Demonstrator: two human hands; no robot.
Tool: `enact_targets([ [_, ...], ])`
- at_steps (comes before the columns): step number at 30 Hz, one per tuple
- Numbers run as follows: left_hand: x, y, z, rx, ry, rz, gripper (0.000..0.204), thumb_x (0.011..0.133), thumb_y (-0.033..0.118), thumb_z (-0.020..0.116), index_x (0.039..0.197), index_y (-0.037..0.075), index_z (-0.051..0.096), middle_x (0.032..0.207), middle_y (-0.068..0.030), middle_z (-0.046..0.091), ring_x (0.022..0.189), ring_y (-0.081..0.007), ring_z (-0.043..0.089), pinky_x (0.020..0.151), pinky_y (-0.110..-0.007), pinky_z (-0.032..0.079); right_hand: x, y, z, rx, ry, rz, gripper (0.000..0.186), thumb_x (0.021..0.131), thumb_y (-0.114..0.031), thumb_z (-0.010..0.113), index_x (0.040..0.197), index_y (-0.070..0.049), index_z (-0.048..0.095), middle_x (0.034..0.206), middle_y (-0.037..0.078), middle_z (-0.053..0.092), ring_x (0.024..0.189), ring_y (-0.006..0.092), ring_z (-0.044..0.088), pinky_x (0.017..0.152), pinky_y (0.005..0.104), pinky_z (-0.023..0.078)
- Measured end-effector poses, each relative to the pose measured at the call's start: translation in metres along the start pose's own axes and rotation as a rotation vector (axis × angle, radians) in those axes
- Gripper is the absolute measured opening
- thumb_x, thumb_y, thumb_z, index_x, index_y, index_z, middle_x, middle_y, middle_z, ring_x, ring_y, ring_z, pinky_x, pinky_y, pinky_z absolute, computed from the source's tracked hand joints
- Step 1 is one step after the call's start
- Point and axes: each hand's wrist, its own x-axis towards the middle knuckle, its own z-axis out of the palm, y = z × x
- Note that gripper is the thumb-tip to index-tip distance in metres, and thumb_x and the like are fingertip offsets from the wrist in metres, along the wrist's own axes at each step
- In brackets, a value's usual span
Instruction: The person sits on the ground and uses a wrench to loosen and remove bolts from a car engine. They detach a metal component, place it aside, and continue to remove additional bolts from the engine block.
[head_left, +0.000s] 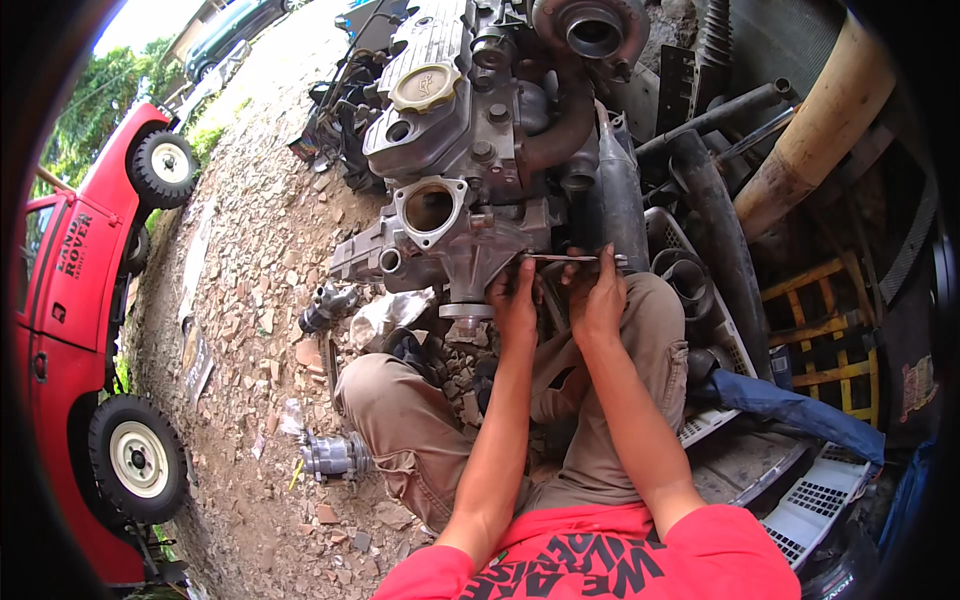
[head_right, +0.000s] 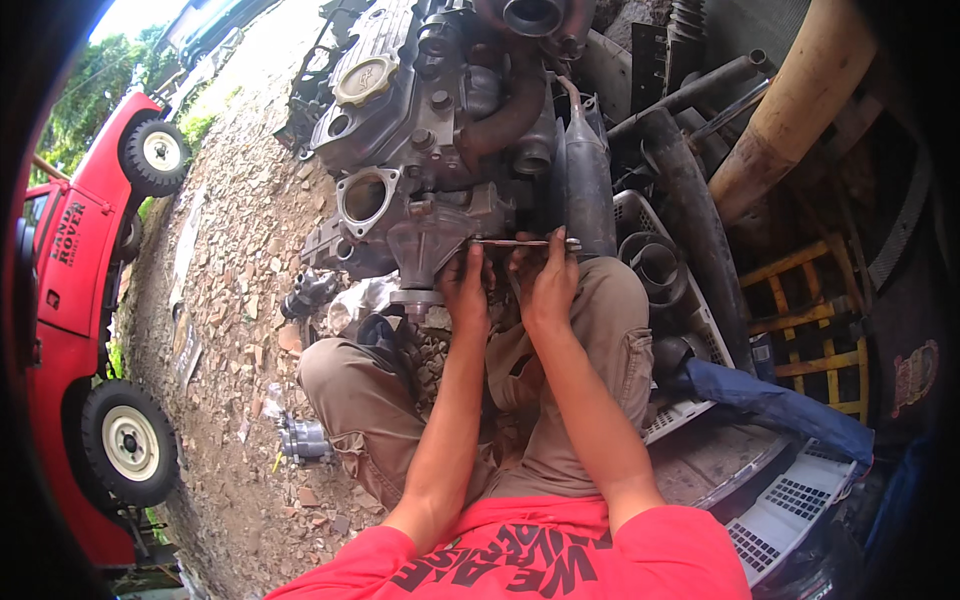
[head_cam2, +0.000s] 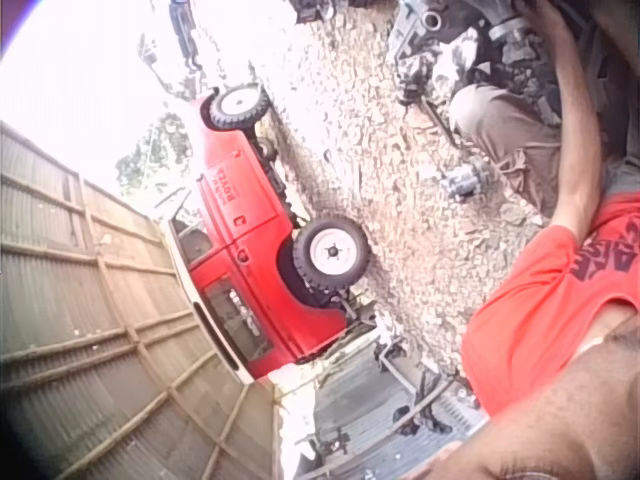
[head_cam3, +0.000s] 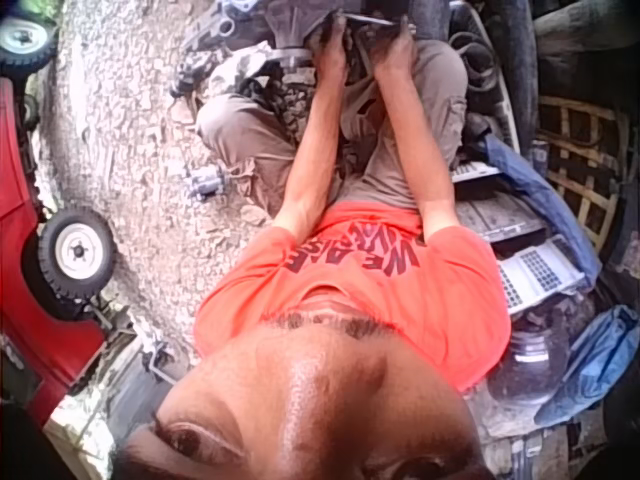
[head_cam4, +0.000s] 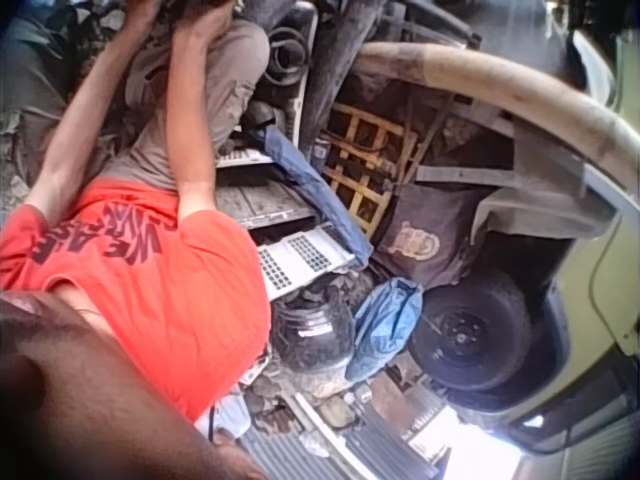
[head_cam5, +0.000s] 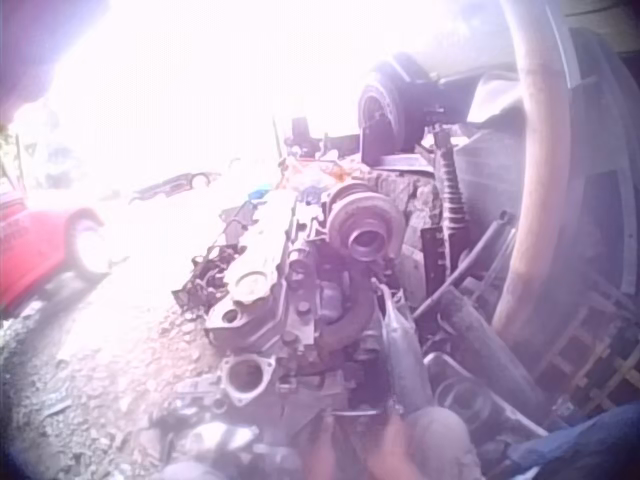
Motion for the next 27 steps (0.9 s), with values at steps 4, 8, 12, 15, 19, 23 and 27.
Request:
enact_targets([
  [4,0.003,-0.005,-0.002,-0.043,-0.025,0.008,0.016,0.087,0.019,0.073,0.083,0.006,0.065,0.067,0.0018,0.059,0.053,-0.0052,0.049,0.049,-0.021,0.036,0.014,0.024,-0.013,0.382,0.114,0.461,0.023,0.099,-0.023,0.04,0.103,-0.001,0.047,0.089,0.012,0.057,0.072,0.0199,0.056,0.063,0.0328,0.048],
  [8,0.005,-0.008,-0.007,-0.037,-0.039,0.029,0.015,0.087,0.016,0.073,0.084,0.005,0.065,0.068,0.0013,0.061,0.052,-0.0052,0.049,0.048,-0.021,0.036,0.013,0.033,-0.011,0.299,0.063,0.443,0.021,0.097,-0.019,0.04,0.1,0.0,0.05,0.076,0.006,0.05,0.068,0.0171,0.049,0.063,0.0275,0.044],
  [12,0.001,-0.003,-0.002,-0.018,-0.042,0.02,0.015,0.088,0.017,0.072,0.087,0.004,0.064,0.07,0.0012,0.061,0.054,-0.005,0.05,0.049,-0.021,0.037,0.025,0.038,-0.022,0.379,0.151,0.432,0.02,0.098,-0.018,0.04,0.099,-0.001,0.05,0.076,0.005,0.05,0.067,0.0159,0.048,0.062,0.0257,0.043],
  [15,0.001,-0.006,-0.002,-0.035,-0.025,0.072,0.018,0.091,0.022,0.069,0.089,0.005,0.066,0.07,0.0016,0.06,0.051,-0.0048,0.049,0.046,-0.022,0.036,0.027,0.039,-0.026,0.404,0.166,0.429,0.021,0.099,-0.019,0.04,0.098,-0.001,0.051,0.076,0.005,0.05,0.066,0.0153,0.048,0.062,0.0249,0.043],
  [19,0.003,-0.006,-0.003,-0.032,-0.026,0.046,0.02,0.091,0.025,0.069,0.088,0.005,0.065,0.07,0.0011,0.06,0.051,-0.0049,0.049,0.046,-0.022,0.037,0.027,0.041,-0.024,0.34,0.204,0.377,0.025,0.101,-0.023,0.039,0.102,-0.001,0.051,0.077,0.005,0.053,0.069,0.0157,0.052,0.065,0.0256,0.046],
  [23,0.003,-0.006,-0.003,-0.004,-0.031,0.037,0.022,0.091,0.026,0.069,0.086,0.005,0.064,0.07,0.0011,0.06,0.051,-0.0048,0.049,0.046,-0.022,0.037,0.022,0.042,-0.025,0.303,0.13,0.366,0.027,0.103,-0.024,0.04,0.106,-0.001,0.052,0.08,0.005,0.055,0.071,0.0158,0.055,0.068,0.0261,0.048],
  [27,0.002,-0.005,-0.003,-0.008,-0.023,0.034,0.022,0.091,0.027,0.069,0.085,0.006,0.064,0.069,0.0014,0.059,0.052,-0.0045,0.049,0.047,-0.021,0.037,0.023,0.044,-0.024,0.325,0.185,0.36,0.026,0.103,-0.023,0.04,0.105,-0.001,0.052,0.082,0.006,0.058,0.072,0.0155,0.058,0.068,0.0259,0.05],
])
